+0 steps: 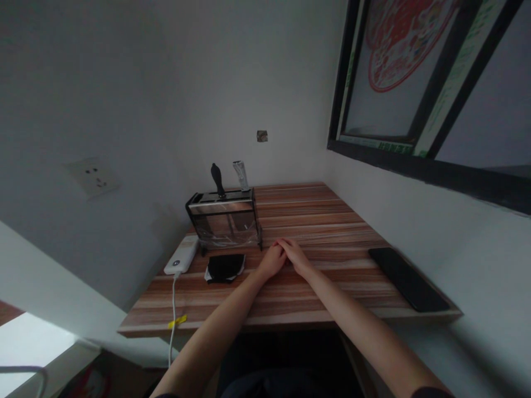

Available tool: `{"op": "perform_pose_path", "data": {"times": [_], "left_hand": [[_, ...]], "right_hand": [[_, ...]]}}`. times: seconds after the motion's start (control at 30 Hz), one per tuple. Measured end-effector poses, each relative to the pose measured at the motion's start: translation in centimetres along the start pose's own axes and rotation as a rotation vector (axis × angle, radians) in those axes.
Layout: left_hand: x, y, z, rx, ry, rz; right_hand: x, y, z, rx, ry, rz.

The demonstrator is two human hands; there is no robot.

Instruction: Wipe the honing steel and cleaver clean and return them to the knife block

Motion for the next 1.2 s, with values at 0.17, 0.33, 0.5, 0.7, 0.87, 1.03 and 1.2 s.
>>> {"op": "perform_pose_path", "data": {"times": [0.17,0.33,0.5,0.7,0.87,1.03,1.2], "left_hand": [[0.1,0.0,0.0,-0.011,-0.017,0.014],[0.4,-0.1,0.4,-0.043,-0.044,0.048],[0.5,-0.1,0.5,-0.06,-0.065,0.061],[0.5,0.0,0.6,-0.064,-0.078,0.059],[0.6,0.1,0.8,-0.066,-0.085,0.062],[0.6,0.0,0.8,-0.073,-0.091,0.072],[0.9,0.1,1.3,-0.091,-0.096,0.092]], "right_hand": [[0.1,0.1,-0.1,0.014,0.003,0.01],[0.2,0.1,-0.4,0.049,0.008,0.017],[0.2,0.0,-0.5,0.061,0.015,0.015],[0.2,0.1,-0.5,0.048,0.029,0.013],[0.2,0.1,-0.6,0.055,0.032,0.024],[0.3,0.0,-0.6,0.06,0.034,0.025],[0.3,0.0,-0.6,0.064,0.032,0.023]]}}
Point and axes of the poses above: each hand's wrist, its own y-axis away from the middle knuckle, its own x-axis out of the back of the hand, z = x × y, the point moved 7 cm from there along -y, towards the middle knuckle, and after that the axes turned 9 degrees about -x, right-handed, at the moved point
